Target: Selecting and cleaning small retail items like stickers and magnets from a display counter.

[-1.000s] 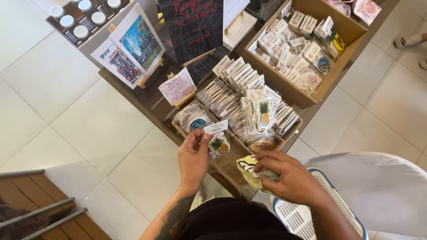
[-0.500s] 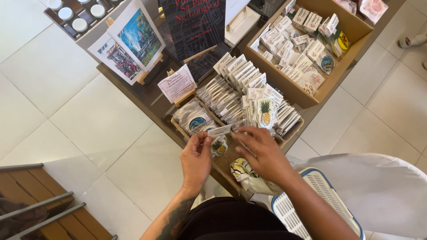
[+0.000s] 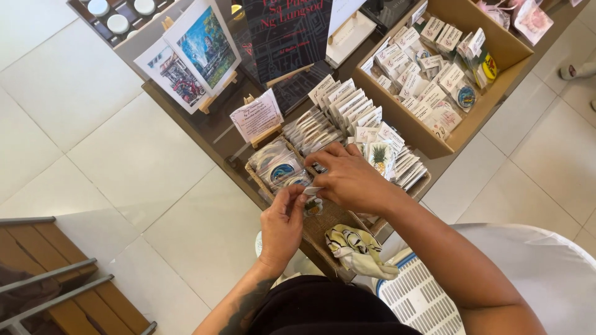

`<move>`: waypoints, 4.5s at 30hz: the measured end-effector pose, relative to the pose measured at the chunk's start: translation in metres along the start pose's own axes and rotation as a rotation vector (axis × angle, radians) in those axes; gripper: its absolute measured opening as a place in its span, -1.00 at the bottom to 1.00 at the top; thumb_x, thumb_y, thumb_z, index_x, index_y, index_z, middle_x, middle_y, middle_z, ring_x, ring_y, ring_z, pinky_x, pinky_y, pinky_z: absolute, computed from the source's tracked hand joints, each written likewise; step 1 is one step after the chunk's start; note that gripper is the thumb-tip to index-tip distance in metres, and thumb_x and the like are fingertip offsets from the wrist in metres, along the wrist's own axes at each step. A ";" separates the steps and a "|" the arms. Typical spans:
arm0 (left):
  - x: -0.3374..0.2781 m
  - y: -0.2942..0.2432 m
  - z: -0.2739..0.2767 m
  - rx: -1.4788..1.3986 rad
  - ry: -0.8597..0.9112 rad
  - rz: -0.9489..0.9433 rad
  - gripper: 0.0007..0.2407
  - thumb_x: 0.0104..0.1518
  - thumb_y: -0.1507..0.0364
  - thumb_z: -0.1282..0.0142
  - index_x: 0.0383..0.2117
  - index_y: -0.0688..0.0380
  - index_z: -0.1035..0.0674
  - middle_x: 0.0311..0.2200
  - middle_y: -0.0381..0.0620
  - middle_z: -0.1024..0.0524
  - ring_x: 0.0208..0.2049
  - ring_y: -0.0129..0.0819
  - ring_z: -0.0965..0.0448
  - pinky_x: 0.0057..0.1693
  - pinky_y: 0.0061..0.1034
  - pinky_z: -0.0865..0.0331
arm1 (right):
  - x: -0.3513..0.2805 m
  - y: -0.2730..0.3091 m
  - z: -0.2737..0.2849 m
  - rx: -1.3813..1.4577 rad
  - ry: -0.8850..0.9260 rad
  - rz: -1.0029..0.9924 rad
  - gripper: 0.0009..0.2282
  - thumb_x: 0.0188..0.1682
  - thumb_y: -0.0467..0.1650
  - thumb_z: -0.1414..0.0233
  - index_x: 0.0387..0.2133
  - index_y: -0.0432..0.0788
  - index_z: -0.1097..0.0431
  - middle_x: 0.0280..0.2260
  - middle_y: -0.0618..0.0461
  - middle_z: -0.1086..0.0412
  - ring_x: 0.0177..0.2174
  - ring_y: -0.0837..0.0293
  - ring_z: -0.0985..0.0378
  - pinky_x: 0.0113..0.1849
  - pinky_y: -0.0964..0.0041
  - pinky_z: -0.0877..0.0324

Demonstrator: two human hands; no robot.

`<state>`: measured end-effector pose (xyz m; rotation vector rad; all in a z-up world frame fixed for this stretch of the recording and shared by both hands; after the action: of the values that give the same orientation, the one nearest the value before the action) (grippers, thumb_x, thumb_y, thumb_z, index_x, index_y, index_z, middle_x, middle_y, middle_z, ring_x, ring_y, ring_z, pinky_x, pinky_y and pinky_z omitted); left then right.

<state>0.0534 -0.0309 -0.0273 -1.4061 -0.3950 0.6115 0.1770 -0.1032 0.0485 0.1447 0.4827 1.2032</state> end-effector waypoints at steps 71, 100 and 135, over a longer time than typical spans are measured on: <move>0.023 -0.027 0.027 0.751 0.066 -0.283 -0.84 0.09 0.47 -0.18 -0.24 -0.02 -0.71 -0.36 -0.27 -0.62 -0.06 -0.25 -0.47 0.32 0.26 0.31 | -0.029 0.001 -0.114 0.135 -0.088 -0.508 -0.55 -0.07 -0.22 -0.17 -0.17 -0.37 -0.21 -0.26 -0.38 -0.40 -0.34 -0.34 -0.57 -0.31 -0.11 -0.50; 0.015 -0.086 -0.025 0.670 0.069 -0.614 -0.80 0.15 0.42 -0.19 -0.10 0.06 -0.64 -0.12 -0.17 -0.58 -0.02 -0.25 -0.49 0.23 -0.07 -0.02 | -0.127 0.010 -0.071 0.319 0.076 -0.376 -0.44 -0.21 -0.30 -0.23 0.16 0.04 -0.36 0.09 0.01 -0.34 0.03 -0.12 -0.32 0.02 0.03 -0.27; 0.067 -0.045 -0.092 -0.182 0.251 0.061 -0.81 0.16 0.48 -0.25 -0.14 0.30 -0.63 -0.43 -0.24 -0.53 -0.41 -0.56 -0.46 -0.23 -0.64 -0.41 | -0.194 -0.128 -0.118 2.269 -0.957 -0.204 -0.54 0.10 -0.30 -0.10 0.25 -0.14 -0.25 0.03 -0.21 -0.45 -0.06 -0.21 -0.58 -0.30 -0.01 -0.54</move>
<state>0.1682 -0.0649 -0.0024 -1.6517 -0.2117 0.4485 0.1837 -0.3455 -0.0475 2.3514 0.7174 -0.2538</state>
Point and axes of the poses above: each hand's wrist, its own x-axis towards the middle knuckle, its own z-axis out of the back of the hand, y = z × x, the point moved 7 cm from there along x, towards the middle knuckle
